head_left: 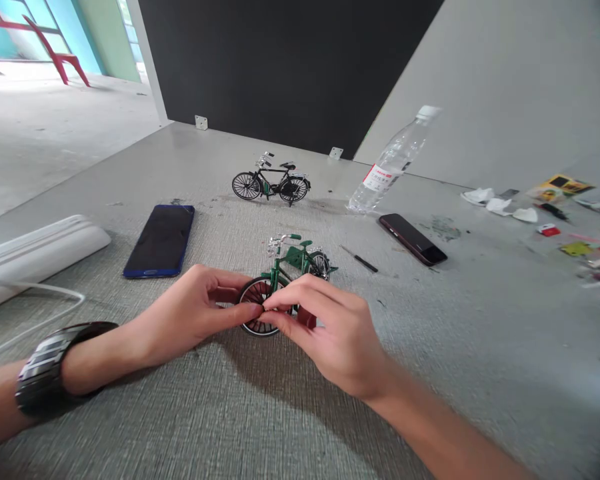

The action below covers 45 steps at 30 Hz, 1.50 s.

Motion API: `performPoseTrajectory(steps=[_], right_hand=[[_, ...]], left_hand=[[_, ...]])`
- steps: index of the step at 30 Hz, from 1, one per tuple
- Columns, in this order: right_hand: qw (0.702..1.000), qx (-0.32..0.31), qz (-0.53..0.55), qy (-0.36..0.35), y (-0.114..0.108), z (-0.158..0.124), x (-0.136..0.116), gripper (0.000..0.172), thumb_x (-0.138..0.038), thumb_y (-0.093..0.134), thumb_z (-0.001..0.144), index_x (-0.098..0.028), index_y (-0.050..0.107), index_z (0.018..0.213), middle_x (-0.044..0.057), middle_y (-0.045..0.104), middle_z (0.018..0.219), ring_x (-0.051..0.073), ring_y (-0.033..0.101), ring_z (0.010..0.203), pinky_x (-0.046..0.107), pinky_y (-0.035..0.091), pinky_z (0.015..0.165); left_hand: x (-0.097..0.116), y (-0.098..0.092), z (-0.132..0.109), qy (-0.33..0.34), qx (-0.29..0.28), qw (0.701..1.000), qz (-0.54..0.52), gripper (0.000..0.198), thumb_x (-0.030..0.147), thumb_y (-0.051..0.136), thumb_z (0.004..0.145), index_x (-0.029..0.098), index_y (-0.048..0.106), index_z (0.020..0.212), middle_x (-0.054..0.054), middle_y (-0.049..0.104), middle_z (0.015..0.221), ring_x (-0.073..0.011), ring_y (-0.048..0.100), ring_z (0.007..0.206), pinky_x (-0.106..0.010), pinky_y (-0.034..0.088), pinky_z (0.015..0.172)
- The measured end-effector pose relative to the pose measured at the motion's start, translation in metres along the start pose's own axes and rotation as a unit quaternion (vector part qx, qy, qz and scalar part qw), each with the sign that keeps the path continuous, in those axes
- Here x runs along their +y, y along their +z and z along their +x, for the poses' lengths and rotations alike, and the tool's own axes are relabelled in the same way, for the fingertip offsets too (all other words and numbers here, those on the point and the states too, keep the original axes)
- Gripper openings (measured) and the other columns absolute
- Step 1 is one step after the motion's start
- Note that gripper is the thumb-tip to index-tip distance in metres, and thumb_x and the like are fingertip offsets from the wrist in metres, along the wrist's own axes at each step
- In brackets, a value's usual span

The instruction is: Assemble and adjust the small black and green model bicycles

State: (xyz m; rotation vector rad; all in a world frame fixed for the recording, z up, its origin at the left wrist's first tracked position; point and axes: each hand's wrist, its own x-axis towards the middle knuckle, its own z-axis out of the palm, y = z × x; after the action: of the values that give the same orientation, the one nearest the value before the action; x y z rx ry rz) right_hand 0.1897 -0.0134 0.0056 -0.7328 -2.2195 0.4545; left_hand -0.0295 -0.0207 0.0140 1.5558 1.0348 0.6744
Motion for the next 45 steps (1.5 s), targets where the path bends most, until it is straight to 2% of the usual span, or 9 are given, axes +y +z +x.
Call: performPoseTrajectory(steps=[5,11,15,25,29,33,37,42,45], right_hand=[[0.999,-0.036,0.016,-0.023,-0.0054,-0.0014,0.0016,0.020,-0.017,0.062,0.098,-0.022,0.072,0.116,0.003,0.072,0.103,0.007,0.067,0.076,0.019,0.055,0.066],[1.000,-0.005,0.017,-0.011,-0.0050,-0.0001,0.0018,0.011,-0.017,0.065,0.096,-0.020,0.072,0.104,0.001,0.072,0.091,0.009,0.068,0.078,0.021,0.056,0.069],[1.000,-0.016,0.007,-0.020,-0.0040,-0.0016,0.0028,0.023,-0.013,0.062,0.097,-0.023,0.071,0.116,0.003,0.072,0.100,0.008,0.068,0.080,0.020,0.056,0.069],[1.000,-0.005,0.000,-0.022,-0.0032,-0.0017,0.0024,0.021,-0.011,0.061,0.097,-0.022,0.073,0.111,0.003,0.072,0.100,0.008,0.068,0.079,0.019,0.055,0.068],[0.999,0.016,0.011,-0.029,-0.0031,-0.0012,0.0026,0.011,-0.013,0.065,0.095,-0.018,0.073,0.101,0.002,0.072,0.091,0.009,0.069,0.082,0.019,0.056,0.072],[1.000,-0.008,-0.003,-0.027,-0.0027,-0.0021,0.0033,0.025,-0.007,0.060,0.096,-0.020,0.073,0.112,0.003,0.071,0.100,0.008,0.068,0.080,0.018,0.055,0.068],[0.999,0.018,0.007,-0.028,-0.0019,-0.0023,0.0033,0.015,-0.011,0.065,0.095,-0.019,0.074,0.104,0.002,0.071,0.093,0.009,0.069,0.082,0.019,0.056,0.072],[0.999,-0.010,-0.016,-0.031,-0.0023,-0.0034,0.0035,0.027,-0.007,0.058,0.097,-0.023,0.073,0.113,0.003,0.071,0.102,0.008,0.068,0.081,0.018,0.054,0.066],[1.000,0.005,-0.013,-0.027,-0.0019,-0.0034,0.0033,0.019,-0.009,0.062,0.095,-0.020,0.074,0.105,0.002,0.072,0.097,0.009,0.069,0.082,0.018,0.054,0.067]], left_hand=[[-0.0014,-0.0009,-0.0002,-0.005,0.005,1.000,-0.001,0.024,0.035,0.066,0.091,0.020,0.080,0.103,-0.004,0.079,0.097,-0.0233,0.070,0.096,-0.031,0.057,0.082],[-0.0001,-0.0010,-0.0003,-0.011,0.005,1.000,-0.023,0.024,0.032,0.069,0.089,0.020,0.079,0.107,-0.004,0.079,0.099,-0.0227,0.070,0.097,-0.032,0.056,0.085],[-0.0022,-0.0017,0.0000,-0.010,0.007,1.000,-0.014,0.024,0.032,0.068,0.090,0.020,0.079,0.107,-0.003,0.079,0.099,-0.0217,0.071,0.095,-0.030,0.055,0.082],[-0.0035,-0.0019,-0.0004,-0.011,0.010,1.000,-0.013,0.025,0.031,0.069,0.089,0.020,0.080,0.108,-0.002,0.079,0.096,-0.0216,0.070,0.093,-0.029,0.054,0.080],[-0.0036,-0.0020,-0.0004,-0.010,0.008,0.999,-0.029,0.025,0.029,0.071,0.087,0.021,0.080,0.110,-0.002,0.079,0.100,-0.0219,0.070,0.097,-0.030,0.055,0.084],[-0.0033,-0.0018,0.0002,-0.011,0.009,1.000,-0.023,0.025,0.030,0.070,0.088,0.021,0.080,0.108,-0.002,0.079,0.098,-0.0214,0.070,0.094,-0.029,0.054,0.082],[-0.0039,-0.0013,0.0005,-0.013,0.010,0.999,-0.033,0.025,0.028,0.071,0.087,0.021,0.080,0.109,-0.002,0.079,0.099,-0.0214,0.070,0.096,-0.029,0.054,0.084],[-0.0035,-0.0005,-0.0011,-0.020,0.011,0.999,-0.036,0.025,0.029,0.071,0.086,0.020,0.080,0.106,-0.003,0.080,0.096,-0.0216,0.070,0.092,-0.029,0.055,0.080],[-0.0024,-0.0004,-0.0010,-0.022,0.009,0.999,-0.035,0.025,0.030,0.071,0.086,0.020,0.080,0.107,-0.002,0.079,0.098,-0.0214,0.070,0.094,-0.029,0.054,0.081]])
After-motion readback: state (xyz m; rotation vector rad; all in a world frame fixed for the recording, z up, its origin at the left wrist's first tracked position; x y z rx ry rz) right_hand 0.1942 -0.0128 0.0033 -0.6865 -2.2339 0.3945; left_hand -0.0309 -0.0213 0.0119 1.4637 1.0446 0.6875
